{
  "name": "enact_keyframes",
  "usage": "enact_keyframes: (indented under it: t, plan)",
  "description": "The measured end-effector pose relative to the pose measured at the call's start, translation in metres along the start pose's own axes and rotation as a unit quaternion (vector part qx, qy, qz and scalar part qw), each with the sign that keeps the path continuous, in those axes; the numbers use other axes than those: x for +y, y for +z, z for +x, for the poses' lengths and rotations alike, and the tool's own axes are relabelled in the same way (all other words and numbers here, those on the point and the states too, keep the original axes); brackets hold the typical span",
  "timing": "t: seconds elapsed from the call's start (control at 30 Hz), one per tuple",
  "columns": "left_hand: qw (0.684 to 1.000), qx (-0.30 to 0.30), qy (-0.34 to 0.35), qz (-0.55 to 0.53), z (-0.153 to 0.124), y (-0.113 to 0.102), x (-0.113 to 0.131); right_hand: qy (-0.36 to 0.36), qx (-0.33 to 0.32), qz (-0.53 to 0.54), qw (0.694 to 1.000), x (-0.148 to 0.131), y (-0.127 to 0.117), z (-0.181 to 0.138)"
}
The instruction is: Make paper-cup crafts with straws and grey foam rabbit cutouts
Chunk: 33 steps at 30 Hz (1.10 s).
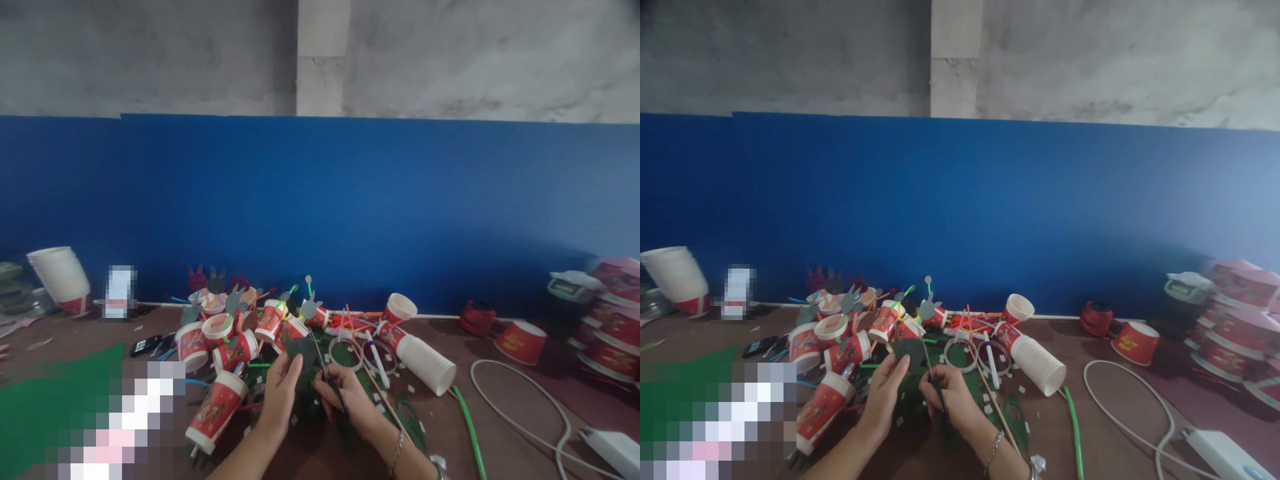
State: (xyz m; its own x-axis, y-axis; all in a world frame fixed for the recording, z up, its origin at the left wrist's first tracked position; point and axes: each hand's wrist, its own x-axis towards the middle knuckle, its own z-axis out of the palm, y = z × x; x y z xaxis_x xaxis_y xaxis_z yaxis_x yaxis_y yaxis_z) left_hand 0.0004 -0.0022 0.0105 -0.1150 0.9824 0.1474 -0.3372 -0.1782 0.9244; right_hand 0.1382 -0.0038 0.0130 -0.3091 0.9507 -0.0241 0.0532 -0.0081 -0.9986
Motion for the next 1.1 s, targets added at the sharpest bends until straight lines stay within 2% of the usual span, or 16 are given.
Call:
enact_keyframes:
  t: [0.17, 0.37, 0.63, 0.87, 1.1]
  plan:
    - [0.999, -0.041, 0.002, 0.004, 0.0007, -0.0023, -0.0006, -0.002, -0.002, -0.014, 1.0, 0.0021, -0.0012, 0.001]
    - [1.0, -0.018, -0.016, -0.016, 0.0, -0.0007, -0.0011, 0.001, -0.004, -0.018, 1.0, 0.0, -0.002, 0.0007]
    - [1.0, 0.026, 0.001, 0.002, 0.002, -0.0039, -0.0076, 0.002, -0.01, -0.023, 1.0, -0.0027, -0.0031, 0.0002]
    - [1.0, -0.026, 0.004, 0.007, 0.0018, -0.0057, -0.0052, 0.002, -0.021, -0.006, 1.0, -0.0004, -0.0038, -0.0002]
    - [1.0, -0.021, -0.016, -0.008, 0.0017, -0.0054, -0.0037, 0.005, -0.046, 0.03, 0.998, 0.0026, -0.0075, -0.0004]
